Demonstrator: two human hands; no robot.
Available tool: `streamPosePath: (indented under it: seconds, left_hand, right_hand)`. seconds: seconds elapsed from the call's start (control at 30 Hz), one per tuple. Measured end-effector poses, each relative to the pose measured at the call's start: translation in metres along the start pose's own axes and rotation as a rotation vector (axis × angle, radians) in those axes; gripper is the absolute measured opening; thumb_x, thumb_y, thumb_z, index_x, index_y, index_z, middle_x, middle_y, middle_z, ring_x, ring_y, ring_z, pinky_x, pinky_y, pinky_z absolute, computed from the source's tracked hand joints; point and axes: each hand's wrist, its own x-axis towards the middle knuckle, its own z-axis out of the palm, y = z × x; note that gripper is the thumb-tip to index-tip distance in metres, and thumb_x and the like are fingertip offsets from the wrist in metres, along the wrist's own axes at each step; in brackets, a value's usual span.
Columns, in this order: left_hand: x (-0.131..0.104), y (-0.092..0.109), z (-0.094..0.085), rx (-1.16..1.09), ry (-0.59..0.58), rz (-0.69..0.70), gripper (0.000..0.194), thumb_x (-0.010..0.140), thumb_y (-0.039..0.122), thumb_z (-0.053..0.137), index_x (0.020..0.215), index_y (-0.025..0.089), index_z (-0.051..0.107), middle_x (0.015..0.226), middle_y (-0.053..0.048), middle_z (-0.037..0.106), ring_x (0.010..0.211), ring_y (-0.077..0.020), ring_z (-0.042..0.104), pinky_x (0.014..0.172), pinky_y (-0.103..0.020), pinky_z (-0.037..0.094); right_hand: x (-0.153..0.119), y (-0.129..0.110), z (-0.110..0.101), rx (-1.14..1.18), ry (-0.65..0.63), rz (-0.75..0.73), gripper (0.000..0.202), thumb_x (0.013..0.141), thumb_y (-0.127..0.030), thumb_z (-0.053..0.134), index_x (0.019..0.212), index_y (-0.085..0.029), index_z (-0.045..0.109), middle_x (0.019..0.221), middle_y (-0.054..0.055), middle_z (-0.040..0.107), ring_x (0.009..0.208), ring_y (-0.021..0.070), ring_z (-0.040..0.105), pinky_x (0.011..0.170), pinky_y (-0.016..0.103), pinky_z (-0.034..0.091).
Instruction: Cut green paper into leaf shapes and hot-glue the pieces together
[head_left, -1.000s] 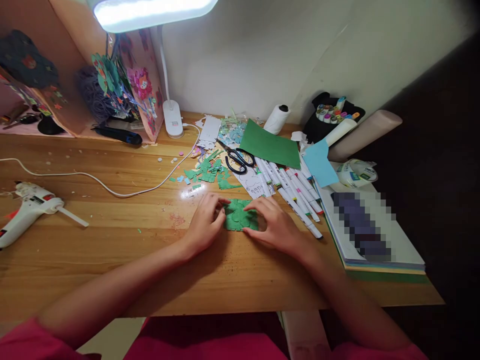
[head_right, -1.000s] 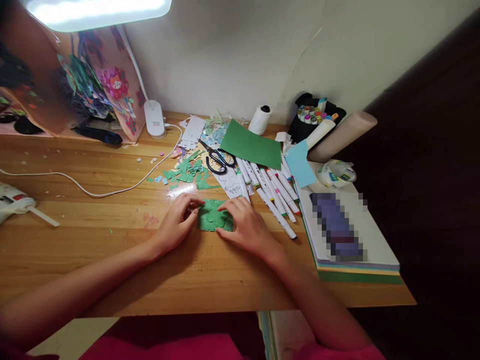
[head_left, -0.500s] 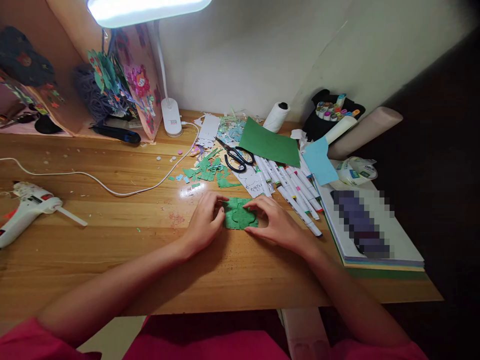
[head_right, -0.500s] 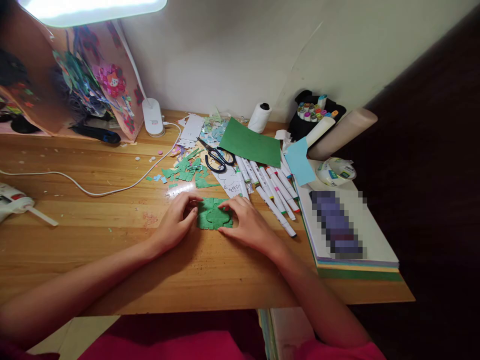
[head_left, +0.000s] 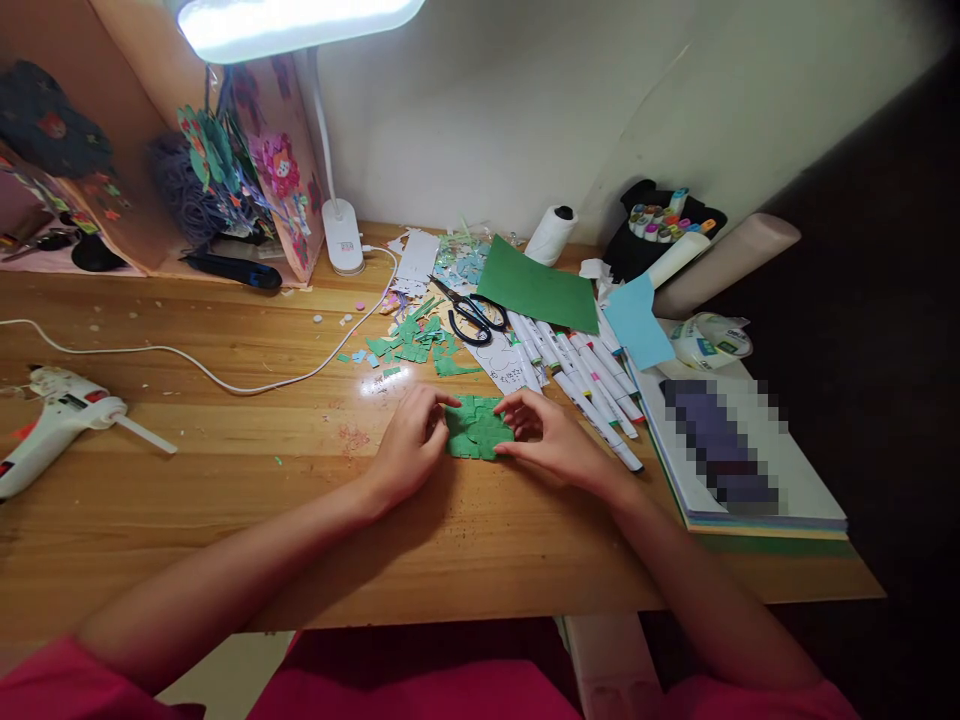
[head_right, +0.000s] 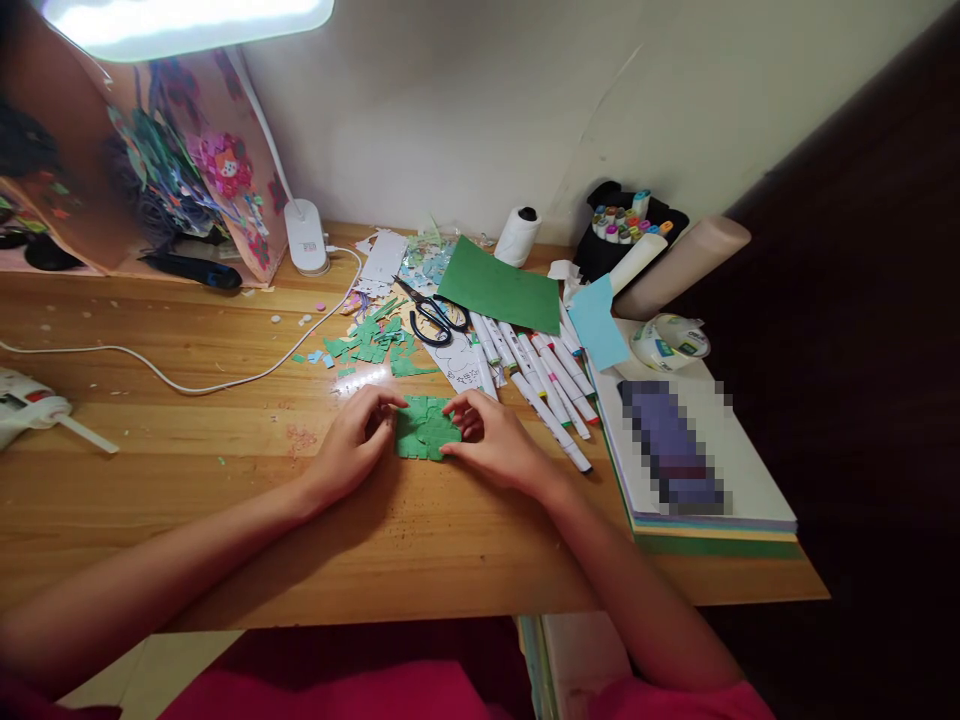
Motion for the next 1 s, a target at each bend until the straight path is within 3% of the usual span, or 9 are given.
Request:
streamPosePath:
  seconds: [0.27,0.4,0.53,0.63,0.73,0.87,1.0]
  left_hand:
    - [-0.003,0.002,0.002,0.152,-0.023,0.084,0.030,0.076,0.000,0.043,0.097,0.019,0.051,0.097,-0.006,0.054,0.094,-0.0207,0.048,0.084,-0.036,0.041]
    - [-0.003,0.002,0.002,0.179,-0.018,0.061,0.022,0.081,0.005,0.042,0.097,0.018,0.051,0.098,-0.008,0.055,0.094,-0.0213,0.048,0.084,-0.037,0.041]
    - [-0.002,0.001,0.002,0.244,-0.029,0.043,0.019,0.085,0.016,0.047,0.104,0.016,0.051,0.105,-0.010,0.056,0.100,-0.0240,0.046,0.088,-0.040,0.039]
    - [0.000,0.000,0.004,0.306,-0.050,0.046,0.041,0.083,0.031,0.057,0.120,0.016,0.045,0.120,-0.013,0.053,0.108,-0.0282,0.042,0.092,-0.045,0.036]
    - [0.003,-0.002,0.005,0.337,-0.072,0.061,0.060,0.076,0.038,0.066,0.126,0.019,0.040,0.123,-0.012,0.052,0.110,-0.0306,0.042,0.091,-0.048,0.035]
    - [0.004,-0.003,0.006,0.268,-0.037,0.101,0.060,0.071,0.032,0.072,0.122,0.020,0.042,0.112,-0.011,0.054,0.103,-0.0275,0.046,0.087,-0.044,0.040]
    - [0.003,-0.003,0.005,0.071,-0.016,0.123,0.055,0.072,0.017,0.070,0.120,0.021,0.042,0.109,-0.008,0.048,0.100,-0.0212,0.050,0.088,-0.039,0.044]
  right_hand:
    - [0.002,0.001,-0.003,0.212,-0.007,0.029,0.028,0.068,-0.026,0.074,0.090,-0.022,0.057,0.093,0.002,0.060,0.078,0.0161,0.060,0.074,0.033,0.052]
    - [0.006,0.004,-0.012,0.191,0.109,0.009,0.027,0.068,-0.032,0.073,0.090,-0.022,0.058,0.090,0.003,0.062,0.082,0.0187,0.061,0.078,0.036,0.052]
    - [0.013,0.013,-0.035,0.169,0.308,-0.022,0.029,0.066,-0.033,0.074,0.088,-0.022,0.060,0.093,0.004,0.064,0.084,0.0200,0.061,0.079,0.036,0.051]
    - [0.017,0.023,-0.060,0.165,0.509,-0.044,0.026,0.064,-0.030,0.074,0.086,-0.022,0.061,0.093,0.004,0.064,0.087,0.0199,0.062,0.083,0.036,0.050]
    - [0.018,0.036,-0.085,0.147,0.591,-0.029,0.027,0.060,-0.029,0.074,0.083,-0.023,0.061,0.092,0.004,0.064,0.089,0.0210,0.062,0.084,0.037,0.050]
    - [0.019,0.054,-0.109,0.091,0.676,0.002,0.028,0.057,-0.029,0.074,0.081,-0.023,0.060,0.086,0.005,0.064,0.086,0.0220,0.062,0.080,0.039,0.051]
    - [0.021,0.070,-0.120,0.004,0.751,0.035,0.027,0.058,-0.032,0.071,0.079,-0.020,0.059,0.081,0.005,0.064,0.078,0.0219,0.063,0.072,0.039,0.053]
